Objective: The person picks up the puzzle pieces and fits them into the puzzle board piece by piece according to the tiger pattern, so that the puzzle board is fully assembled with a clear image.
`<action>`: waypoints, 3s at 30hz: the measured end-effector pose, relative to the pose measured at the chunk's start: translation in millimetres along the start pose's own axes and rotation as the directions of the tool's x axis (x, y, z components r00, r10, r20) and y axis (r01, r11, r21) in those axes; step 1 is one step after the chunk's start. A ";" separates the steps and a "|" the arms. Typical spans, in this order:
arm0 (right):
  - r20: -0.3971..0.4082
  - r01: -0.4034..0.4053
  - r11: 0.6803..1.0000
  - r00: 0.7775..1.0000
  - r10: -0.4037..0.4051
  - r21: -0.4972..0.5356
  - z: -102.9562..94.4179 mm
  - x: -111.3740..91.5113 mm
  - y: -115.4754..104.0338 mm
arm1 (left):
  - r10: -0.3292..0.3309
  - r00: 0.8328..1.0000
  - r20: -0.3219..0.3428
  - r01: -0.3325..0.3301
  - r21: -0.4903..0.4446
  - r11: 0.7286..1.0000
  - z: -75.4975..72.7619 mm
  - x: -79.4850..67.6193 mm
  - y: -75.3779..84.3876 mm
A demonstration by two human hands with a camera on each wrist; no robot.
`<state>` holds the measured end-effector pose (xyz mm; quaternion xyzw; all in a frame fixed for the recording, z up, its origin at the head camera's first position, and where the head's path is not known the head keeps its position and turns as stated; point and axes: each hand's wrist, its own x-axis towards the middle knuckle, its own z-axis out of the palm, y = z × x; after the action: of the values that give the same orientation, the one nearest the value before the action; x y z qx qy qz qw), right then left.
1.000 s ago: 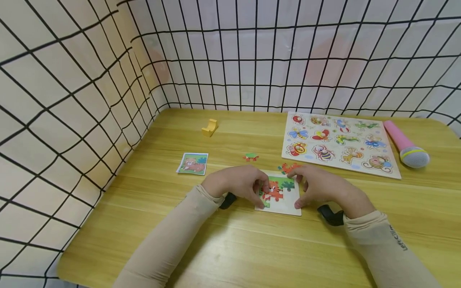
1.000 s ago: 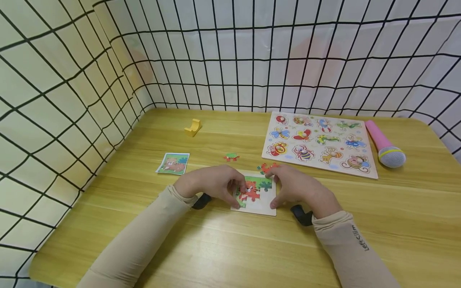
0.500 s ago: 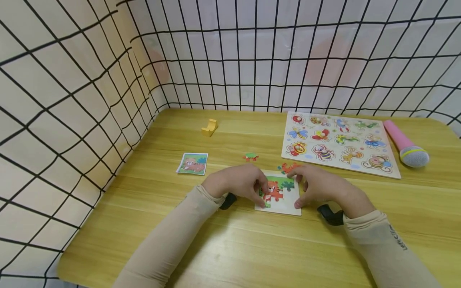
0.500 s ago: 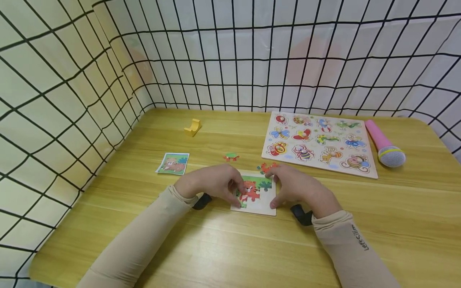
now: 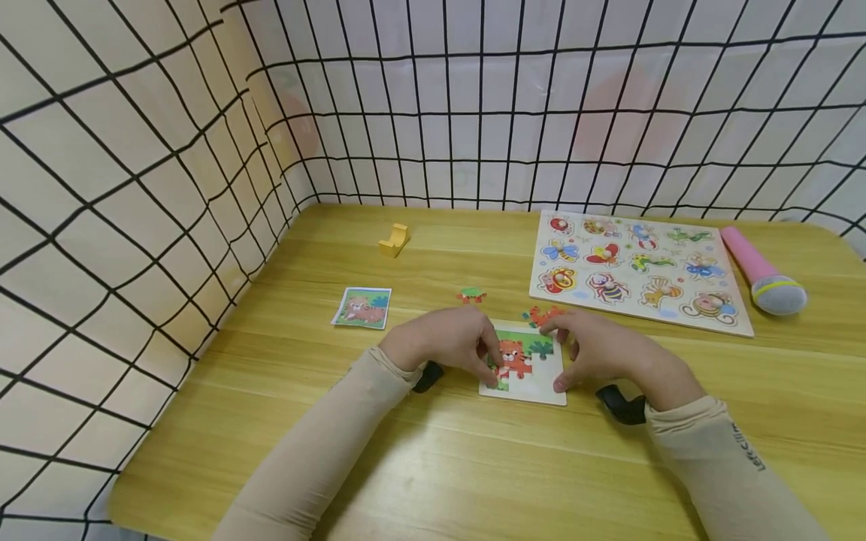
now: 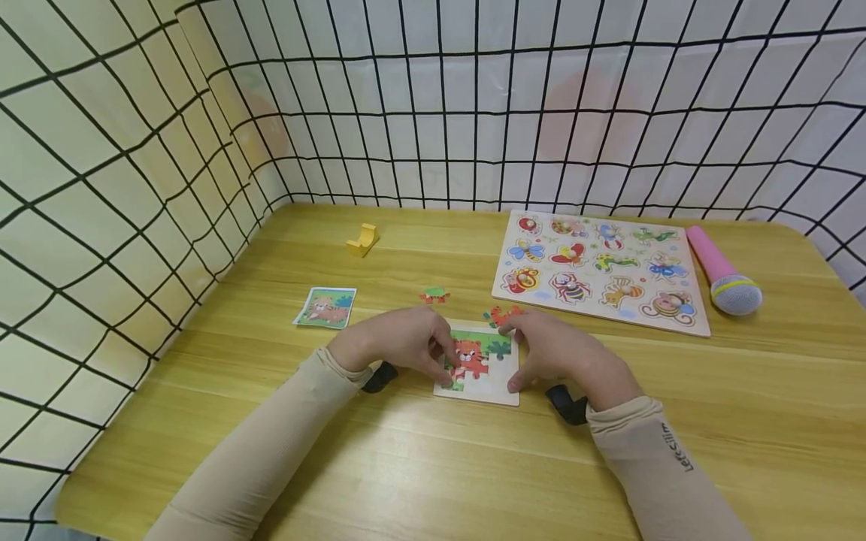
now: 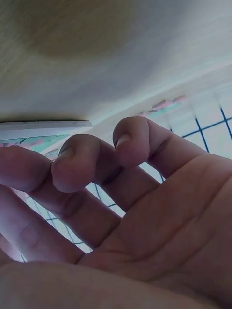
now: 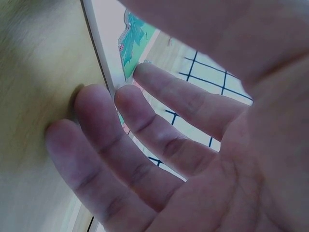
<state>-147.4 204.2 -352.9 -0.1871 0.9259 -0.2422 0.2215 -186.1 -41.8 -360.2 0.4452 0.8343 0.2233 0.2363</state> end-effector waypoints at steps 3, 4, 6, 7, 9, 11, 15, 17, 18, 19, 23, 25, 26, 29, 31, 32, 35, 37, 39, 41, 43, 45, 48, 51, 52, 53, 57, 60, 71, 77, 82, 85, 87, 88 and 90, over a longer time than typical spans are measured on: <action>-0.001 -0.005 1.000 1.000 0.005 0.002 0.3 -0.1 -0.5 | -0.034 0.998 -0.058 0.034 0.006 0.999 -1.2 0.6 -3.3; -0.001 -0.006 1.000 1.000 0.006 0.000 0.4 -0.2 -0.7 | -0.064 0.993 -0.103 0.067 0.018 0.998 -1.9 0.6 -4.9; -0.004 -0.010 1.000 1.000 0.010 -0.001 0.7 -0.3 -1.2 | -0.156 0.963 -0.218 0.162 0.007 0.987 -3.5 1.1 -9.0; -0.006 -0.012 1.000 1.000 0.012 -0.002 0.7 -0.6 -1.2 | -0.208 0.937 -0.279 0.214 -0.011 0.977 -4.4 0.9 -11.1; -0.007 -0.015 1.000 1.000 0.015 0.000 0.9 -0.9 -1.9 | -0.305 0.875 -0.377 0.304 -0.064 0.951 -6.2 -0.1 -15.6; -0.008 -0.017 1.000 1.000 0.017 0.002 1.1 -1.1 -2.1 | -0.352 0.831 -0.431 0.348 -0.090 0.933 -8.2 -0.9 -19.6; -0.011 -0.016 1.000 1.000 0.016 0.000 1.2 -1.8 -2.2 | -0.353 0.838 -0.416 0.395 0.014 0.919 -10.7 -3.1 -23.6; -0.013 -0.014 1.000 1.000 0.014 -0.002 0.9 -2.3 -1.4 | -0.351 0.852 -0.389 0.407 0.068 0.911 -10.8 -3.4 -24.4; -0.014 -0.014 1.000 1.000 0.014 -0.002 0.8 -2.5 -1.0 | -0.354 0.857 -0.375 0.412 0.082 0.908 -10.6 -3.6 -24.4; -0.013 -0.013 1.000 1.000 0.013 -0.001 0.8 -2.8 -0.6 | -0.359 0.860 -0.362 0.416 0.091 0.905 -10.2 -3.6 -24.6; -0.013 -0.009 1.000 1.000 0.010 0.011 1.4 -2.7 -0.1 | -0.373 0.870 -0.323 0.424 0.103 0.900 -7.6 -2.9 -26.3; -0.013 -0.008 1.000 1.000 0.009 0.013 1.8 -2.4 -0.3 | -0.381 0.871 -0.311 0.431 0.112 0.895 -6.3 -2.4 -27.4; -0.014 -0.008 1.000 1.000 0.008 0.013 2.0 -2.2 -0.5 | -0.386 0.870 -0.308 0.435 0.111 0.893 -6.0 -2.5 -27.6; -0.016 -0.006 1.000 1.000 0.006 0.005 2.1 -2.2 -0.7 | -0.399 0.864 -0.307 0.453 0.127 0.882 -5.5 -2.9 -27.7; -0.015 -0.005 1.000 1.000 0.005 0.002 1.8 -2.2 -1.1 | -0.403 0.859 -0.316 0.463 0.144 0.874 -5.8 -3.6 -27.0; -0.016 -0.003 1.000 1.000 0.003 -0.001 1.7 -2.2 -1.3 | -0.404 0.856 -0.322 0.468 0.152 0.871 -6.0 -3.9 -26.5; -0.017 0.001 1.000 1.000 -0.001 -0.002 1.1 -2.4 -1.7 | -0.396 0.854 -0.338 0.470 0.173 0.866 -6.5 -4.4 -26.2; -0.017 0.003 1.000 1.000 -0.003 0.001 1.0 -2.3 -1.5 | -0.395 0.854 -0.339 0.470 0.178 0.864 -6.8 -4.5 -26.0; -0.017 0.005 1.000 1.000 -0.005 0.005 1.1 -2.2 -1.0 | -0.395 0.857 -0.330 0.470 0.189 0.862 -6.8 -4.0 -26.3; -0.017 0.006 1.000 1.000 -0.006 0.008 1.2 -2.0 -0.5 | -0.400 0.861 -0.314 0.473 0.206 0.857 -6.8 -3.7 -26.2; -0.018 0.007 1.000 1.000 -0.007 0.006 1.2 -1.9 -0.5 | -0.403 0.862 -0.306 0.476 0.221 0.851 -6.4 -3.3 -26.8; -0.019 0.008 1.000 1.000 -0.008 0.001 1.0 -1.7 -0.6 | -0.404 0.861 -0.308 0.477 0.216 0.852 -6.2 -3.3 -27.1; -0.020 0.007 1.000 1.000 -0.007 -0.005 1.0 -1.5 -0.6 | -0.403 0.855 -0.326 0.475 0.185 0.860 -5.5 -3.6 -27.5; -0.017 0.004 1.000 1.000 -0.004 -0.003 1.2 -1.4 -0.6 | -0.404 0.847 -0.345 0.474 0.149 0.868 -5.1 -4.2 -27.9; -0.016 0.003 1.000 1.000 -0.003 -0.002 1.2 -1.4 -0.6 | -0.405 0.846 -0.347 0.474 0.142 0.869 -5.0 -4.3 -28.2; -0.015 0.002 1.000 1.000 -0.002 0.000 1.2 -1.5 -0.5 | -0.405 0.846 -0.348 0.473 0.138 0.870 -5.0 -4.4 -28.3; -0.015 0.002 1.000 1.000 -0.002 -0.002 1.2 -1.6 -0.7 | -0.382 0.860 -0.338 0.452 0.159 0.878 -5.5 -3.9 -29.2; -0.013 0.004 1.000 1.000 -0.004 -0.001 1.3 -1.5 -0.9 | -0.348 0.881 -0.320 0.421 0.198 0.885 -5.8 -3.1 -30.3; -0.015 0.008 1.000 1.000 -0.008 -0.004 1.1 -1.2 -0.2 | -0.293 0.911 -0.289 0.351 0.177 0.919 -6.4 -3.0 -31.0; -0.015 0.010 1.000 1.000 -0.010 -0.003 1.5 -1.2 0.5 | -0.318 0.891 -0.325 0.350 0.046 0.936 -9.0 -5.4 -31.1; -0.015 0.010 1.000 1.000 -0.010 0.000 1.9 -1.0 0.9 | -0.300 0.889 -0.345 0.308 -0.034 0.951 -10.1 -5.7 -33.3; -0.015 0.008 1.000 1.000 -0.008 -0.003 1.9 -0.9 0.8 | -0.305 0.887 -0.346 0.302 -0.062 0.951 -9.9 -5.5 -34.3; -0.014 0.004 1.000 1.000 -0.004 -0.004 1.9 -0.7 0.8 | -0.305 0.887 -0.347 0.301 -0.068 0.951 -9.7 -5.2 -34.7; -0.014 0.001 1.000 1.000 -0.002 -0.005 1.7 -0.8 0.8 | -0.302 0.888 -0.346 0.298 -0.066 0.952 -9.7 -4.9 -34.8; -0.012 -0.003 1.000 1.000 0.003 -0.002 1.7 -0.8 0.9 | -0.293 0.892 -0.343 0.292 -0.057 0.955 -10.1 -4.3 -34.8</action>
<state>-146.1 204.7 -354.5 -0.1843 0.9277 -0.2421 0.2161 -212.1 -64.6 -371.7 0.2678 0.9197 0.2622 0.1169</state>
